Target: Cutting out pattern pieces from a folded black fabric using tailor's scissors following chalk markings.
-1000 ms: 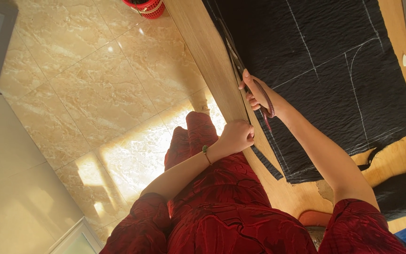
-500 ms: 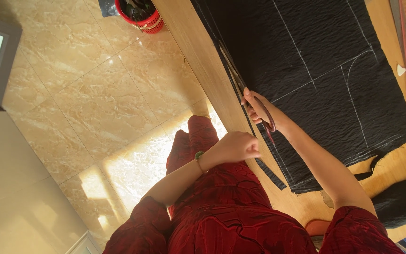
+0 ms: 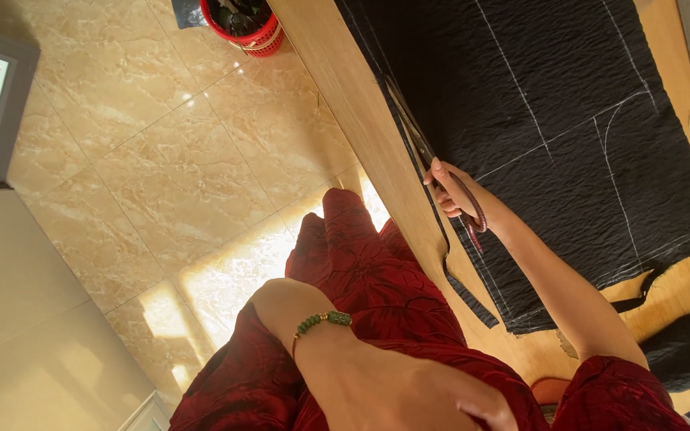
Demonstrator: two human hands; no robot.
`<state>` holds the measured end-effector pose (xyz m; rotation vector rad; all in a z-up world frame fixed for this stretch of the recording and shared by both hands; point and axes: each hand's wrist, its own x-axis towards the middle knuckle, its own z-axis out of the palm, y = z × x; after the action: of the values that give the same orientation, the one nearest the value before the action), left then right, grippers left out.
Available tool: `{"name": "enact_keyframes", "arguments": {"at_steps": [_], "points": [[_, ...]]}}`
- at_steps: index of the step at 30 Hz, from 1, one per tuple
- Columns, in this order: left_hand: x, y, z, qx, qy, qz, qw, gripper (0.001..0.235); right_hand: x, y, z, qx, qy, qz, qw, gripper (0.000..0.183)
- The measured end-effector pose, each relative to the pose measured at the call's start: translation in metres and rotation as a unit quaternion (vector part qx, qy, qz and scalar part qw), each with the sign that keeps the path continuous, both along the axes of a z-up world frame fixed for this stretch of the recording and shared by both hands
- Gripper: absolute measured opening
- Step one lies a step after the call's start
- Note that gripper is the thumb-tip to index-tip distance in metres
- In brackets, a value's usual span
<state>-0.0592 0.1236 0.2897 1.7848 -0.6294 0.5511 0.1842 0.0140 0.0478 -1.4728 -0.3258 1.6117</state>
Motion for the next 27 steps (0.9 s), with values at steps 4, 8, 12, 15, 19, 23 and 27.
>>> {"name": "enact_keyframes", "arguments": {"at_steps": [4, 8, 12, 15, 19, 23, 27], "points": [[-0.002, 0.004, -0.011, -0.026, 0.030, 0.021, 0.999, 0.030, -0.002, -0.002, 0.004, -0.003, -0.017, 0.006, 1.000, 0.052], [0.014, 0.023, -0.024, -0.055, 0.077, 0.052, 0.994, 0.031, -0.002, -0.002, 0.005, -0.008, -0.008, 0.000, 1.000, 0.051], [0.051, 0.038, -0.038, -0.081, 0.122, 0.082, 0.986, 0.033, -0.028, 0.039, 0.144, -0.127, -0.214, 0.122, 0.961, 0.072], [0.119, 0.071, -0.181, 0.002, 0.137, 0.534, 0.835, 0.019, -0.013, 0.007, 0.034, -0.023, -0.048, -0.006, 0.999, 0.050], [0.126, 0.098, -0.274, 0.143, 0.214, 0.612, 0.748, 0.043, -0.017, 0.007, 0.036, -0.037, -0.065, -0.003, 0.997, 0.052], [0.134, 0.109, -0.293, 0.179, 0.210, 0.627, 0.729, 0.041, -0.018, 0.010, 0.046, -0.041, -0.090, -0.002, 0.995, 0.051], [0.137, 0.117, -0.299, 0.190, 0.187, 0.634, 0.726, 0.022, -0.020, 0.011, 0.051, -0.046, -0.114, 0.004, 0.992, 0.052]]}}
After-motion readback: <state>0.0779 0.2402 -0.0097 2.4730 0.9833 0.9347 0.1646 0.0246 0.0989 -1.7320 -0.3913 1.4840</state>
